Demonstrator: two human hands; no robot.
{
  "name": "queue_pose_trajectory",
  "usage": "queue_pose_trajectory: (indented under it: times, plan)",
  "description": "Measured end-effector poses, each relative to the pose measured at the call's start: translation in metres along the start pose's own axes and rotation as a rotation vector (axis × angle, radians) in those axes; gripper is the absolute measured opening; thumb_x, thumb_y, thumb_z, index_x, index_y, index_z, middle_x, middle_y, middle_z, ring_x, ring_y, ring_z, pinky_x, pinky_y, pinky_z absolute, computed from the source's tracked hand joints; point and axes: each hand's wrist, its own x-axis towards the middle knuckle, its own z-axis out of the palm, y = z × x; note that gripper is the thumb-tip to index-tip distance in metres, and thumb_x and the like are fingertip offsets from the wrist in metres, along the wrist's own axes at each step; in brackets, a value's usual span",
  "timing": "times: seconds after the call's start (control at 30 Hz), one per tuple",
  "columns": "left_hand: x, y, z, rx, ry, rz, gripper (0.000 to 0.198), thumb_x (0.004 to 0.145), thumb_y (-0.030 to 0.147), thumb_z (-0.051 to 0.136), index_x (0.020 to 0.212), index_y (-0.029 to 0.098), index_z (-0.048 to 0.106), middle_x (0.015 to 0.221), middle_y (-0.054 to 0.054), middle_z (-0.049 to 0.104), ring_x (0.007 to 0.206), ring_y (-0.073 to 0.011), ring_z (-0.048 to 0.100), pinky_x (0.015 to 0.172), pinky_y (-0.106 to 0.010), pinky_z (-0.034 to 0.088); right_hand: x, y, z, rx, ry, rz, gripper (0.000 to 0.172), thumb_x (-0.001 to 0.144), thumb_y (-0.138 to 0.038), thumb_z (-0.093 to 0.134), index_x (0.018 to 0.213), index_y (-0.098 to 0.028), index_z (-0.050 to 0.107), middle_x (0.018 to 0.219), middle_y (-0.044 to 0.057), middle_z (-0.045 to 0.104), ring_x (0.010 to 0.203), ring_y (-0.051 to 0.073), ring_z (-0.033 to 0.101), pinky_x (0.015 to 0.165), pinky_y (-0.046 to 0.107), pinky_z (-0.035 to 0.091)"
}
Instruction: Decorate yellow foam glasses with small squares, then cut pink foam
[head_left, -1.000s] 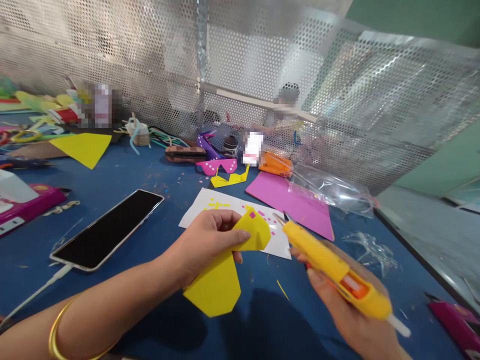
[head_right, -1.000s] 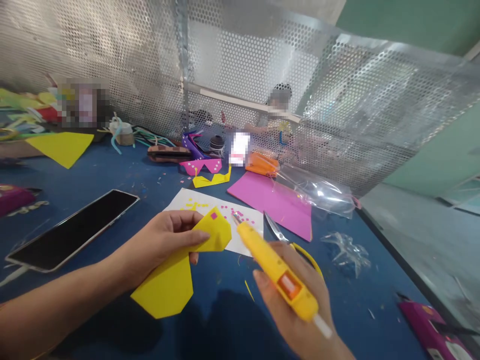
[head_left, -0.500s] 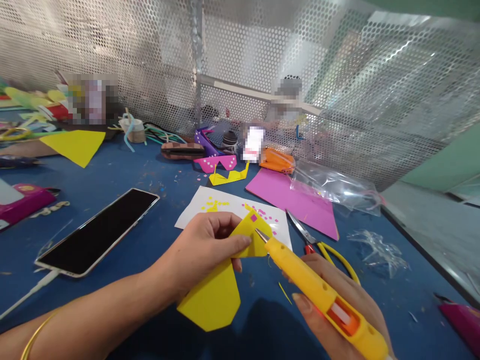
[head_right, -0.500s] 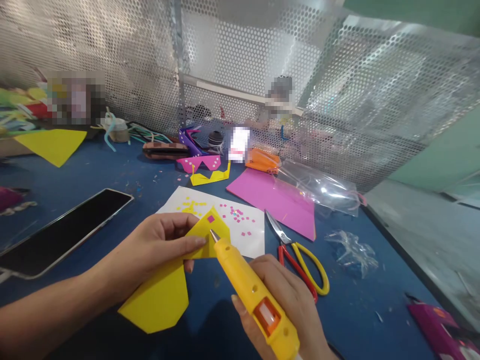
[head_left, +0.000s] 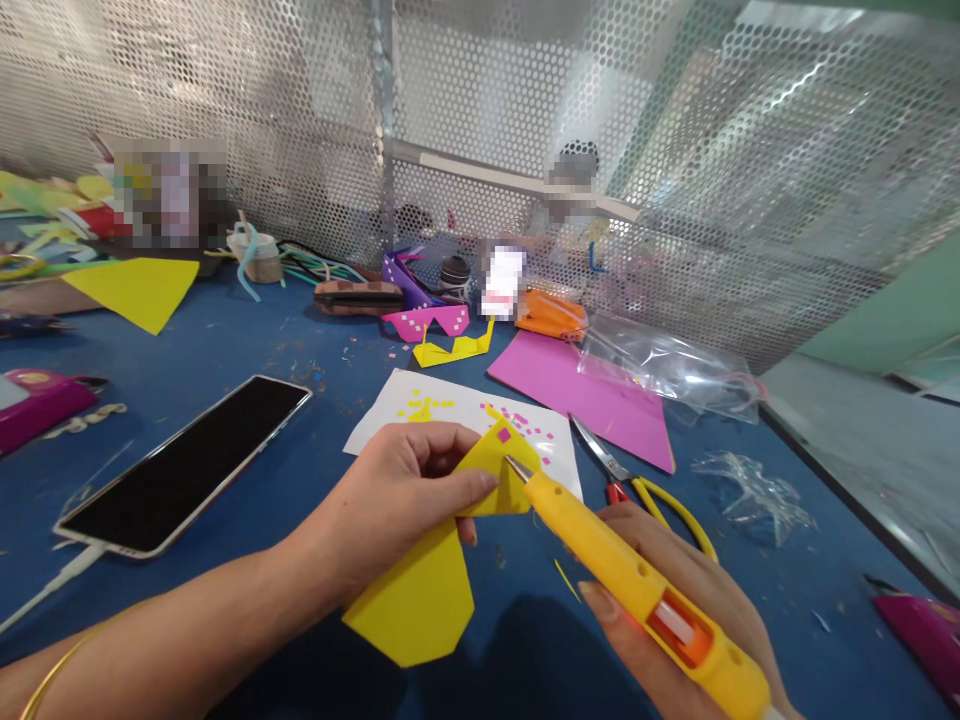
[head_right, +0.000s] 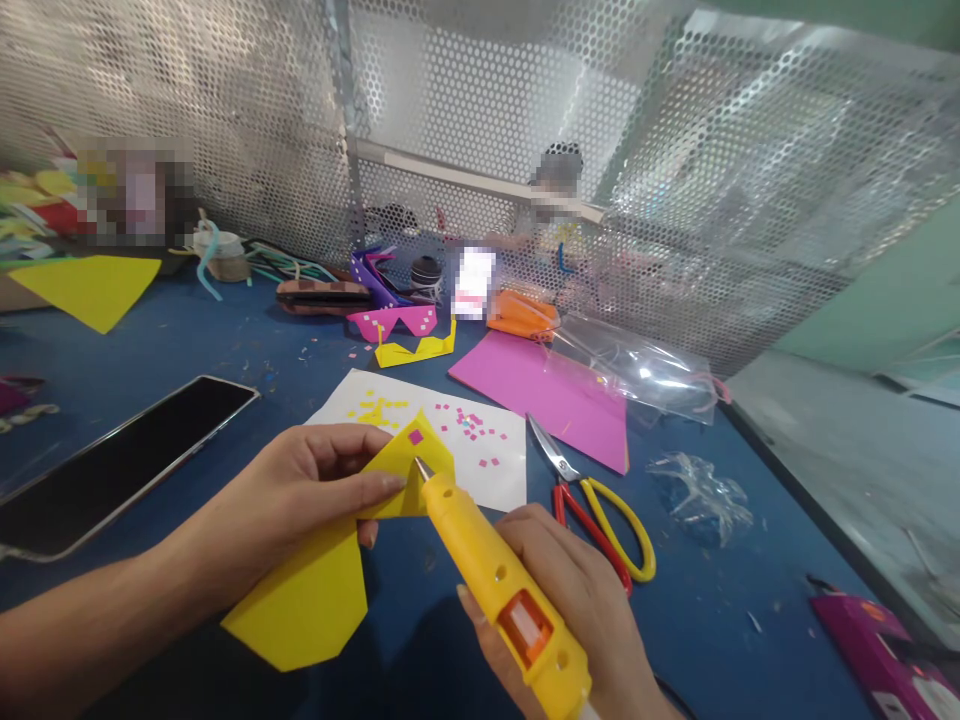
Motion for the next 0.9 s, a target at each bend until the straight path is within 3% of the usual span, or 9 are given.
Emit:
queue_pose_trajectory:
  times: [0.37,0.53,0.9]
  plan:
    - [-0.001,-0.001,0.0,0.031,0.003,0.015,0.012,0.075,0.03,0.069,0.082,0.021,0.074,0.055,0.004,0.064,0.045,-0.0083,0.055,0.044,-0.017,0.038,0.0,0.001,-0.004,0.019,-0.034,-0.011,0.011,0.095,-0.033,0.049,0.089,-0.025,0.053,0.072,-0.001,0.061,0.058,0.014,0.061,0.046,0.025,0.046]
    - [-0.001,0.001,0.0,0.031,0.002,0.011,0.01,0.076,0.028,0.069,0.08,0.02,0.074,0.052,0.004,0.063,0.043,-0.0081,0.054,0.043,-0.017,0.038,0.003,-0.001,-0.009,0.042,-0.041,0.021,0.018,0.095,-0.037,0.05,0.082,-0.025,0.05,0.068,-0.002,0.059,0.052,0.014,0.059,0.042,0.025,0.045]
    - [0.0,0.001,0.001,0.029,0.009,-0.014,0.012,0.074,0.03,0.07,0.081,0.021,0.075,0.054,0.004,0.064,0.044,-0.0088,0.054,0.043,-0.017,0.038,0.003,0.0,-0.011,0.037,-0.088,0.005,0.01,0.093,-0.031,0.054,0.086,-0.024,0.053,0.074,0.0,0.063,0.059,0.015,0.063,0.045,0.026,0.047]
